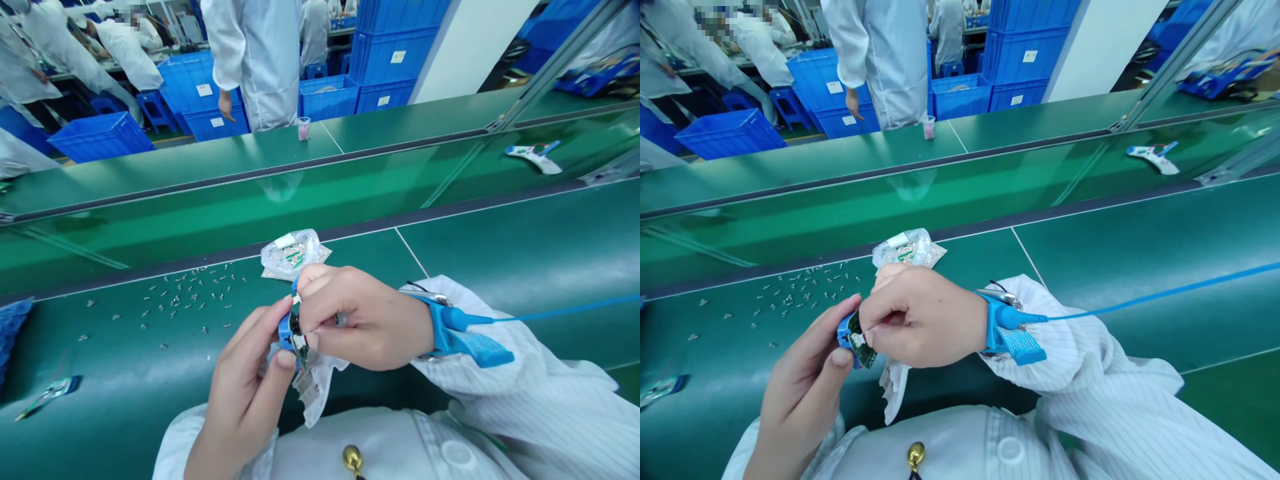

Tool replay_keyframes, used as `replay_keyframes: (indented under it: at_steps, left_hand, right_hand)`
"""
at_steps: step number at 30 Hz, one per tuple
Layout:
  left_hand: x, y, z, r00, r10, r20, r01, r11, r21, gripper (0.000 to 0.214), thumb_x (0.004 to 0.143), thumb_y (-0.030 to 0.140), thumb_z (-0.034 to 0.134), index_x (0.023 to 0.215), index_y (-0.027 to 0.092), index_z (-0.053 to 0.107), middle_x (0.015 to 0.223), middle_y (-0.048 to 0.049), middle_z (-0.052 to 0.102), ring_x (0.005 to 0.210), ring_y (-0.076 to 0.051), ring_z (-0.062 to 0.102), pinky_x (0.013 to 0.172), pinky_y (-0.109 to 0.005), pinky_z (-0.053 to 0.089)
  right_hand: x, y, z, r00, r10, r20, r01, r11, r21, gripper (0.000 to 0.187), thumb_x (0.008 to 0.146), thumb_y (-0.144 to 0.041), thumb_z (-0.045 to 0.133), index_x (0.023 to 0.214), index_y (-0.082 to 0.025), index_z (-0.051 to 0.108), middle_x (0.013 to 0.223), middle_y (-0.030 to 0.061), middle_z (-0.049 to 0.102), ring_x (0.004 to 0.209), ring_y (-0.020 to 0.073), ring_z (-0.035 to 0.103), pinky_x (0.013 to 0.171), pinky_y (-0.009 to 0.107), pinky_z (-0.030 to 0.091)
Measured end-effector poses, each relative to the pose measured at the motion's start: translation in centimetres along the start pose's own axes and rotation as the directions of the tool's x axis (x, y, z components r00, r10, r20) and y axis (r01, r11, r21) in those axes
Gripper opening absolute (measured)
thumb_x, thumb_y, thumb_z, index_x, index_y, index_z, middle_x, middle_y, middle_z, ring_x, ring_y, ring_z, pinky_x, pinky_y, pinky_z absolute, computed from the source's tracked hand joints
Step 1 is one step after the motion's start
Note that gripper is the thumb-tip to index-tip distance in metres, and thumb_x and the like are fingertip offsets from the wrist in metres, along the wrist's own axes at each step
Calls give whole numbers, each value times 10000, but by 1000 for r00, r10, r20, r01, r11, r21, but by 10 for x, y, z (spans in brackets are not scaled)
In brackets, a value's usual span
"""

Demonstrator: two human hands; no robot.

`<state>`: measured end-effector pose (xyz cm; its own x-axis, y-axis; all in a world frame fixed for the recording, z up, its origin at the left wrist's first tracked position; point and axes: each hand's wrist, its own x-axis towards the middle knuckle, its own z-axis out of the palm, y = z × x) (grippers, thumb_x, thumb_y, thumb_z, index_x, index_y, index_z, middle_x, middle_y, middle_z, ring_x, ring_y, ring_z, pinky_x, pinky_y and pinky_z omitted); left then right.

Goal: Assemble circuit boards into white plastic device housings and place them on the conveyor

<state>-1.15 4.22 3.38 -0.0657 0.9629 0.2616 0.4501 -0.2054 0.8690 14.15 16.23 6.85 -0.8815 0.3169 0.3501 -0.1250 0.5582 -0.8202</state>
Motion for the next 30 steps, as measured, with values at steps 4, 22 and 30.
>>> replay_keyframes:
  at_steps: [4, 22, 30]
  left_hand:
    - [1, -1, 0, 1000, -9, 19, 9, 1000, -22, 412, 936, 252, 450, 1318, 404, 461, 1186, 19, 585, 909, -124, 552, 694, -172, 430]
    - [9, 3, 4, 996, 45, 71, -56, 987, 152, 402, 965, 291, 376, 1363, 350, 380, 1007, 5, 596, 801, -108, 528, 699, -182, 445]
    - [8, 7, 8, 975, 51, 215, -81, 988, 131, 530, 945, 450, 333, 1400, 238, 162, 1200, -106, 534, 945, -180, 601, 747, -258, 508]
  right_hand:
    - [-1, 0, 0, 1000, 3, -14, -3, 1000, -19, 276, 784, -104, 423, 526, -182, 368, 503, -29, 419, 544, 95, 349, 711, 265, 360]
    - [-3, 0, 3, 997, 1, -75, -12, 990, -138, 258, 737, -58, 396, 506, -171, 364, 498, -23, 411, 554, 94, 315, 680, 257, 346]
    - [-2, -6, 3, 994, 78, -76, -86, 990, -110, 259, 715, -49, 396, 482, -161, 383, 477, -32, 394, 534, 83, 297, 683, 254, 343]
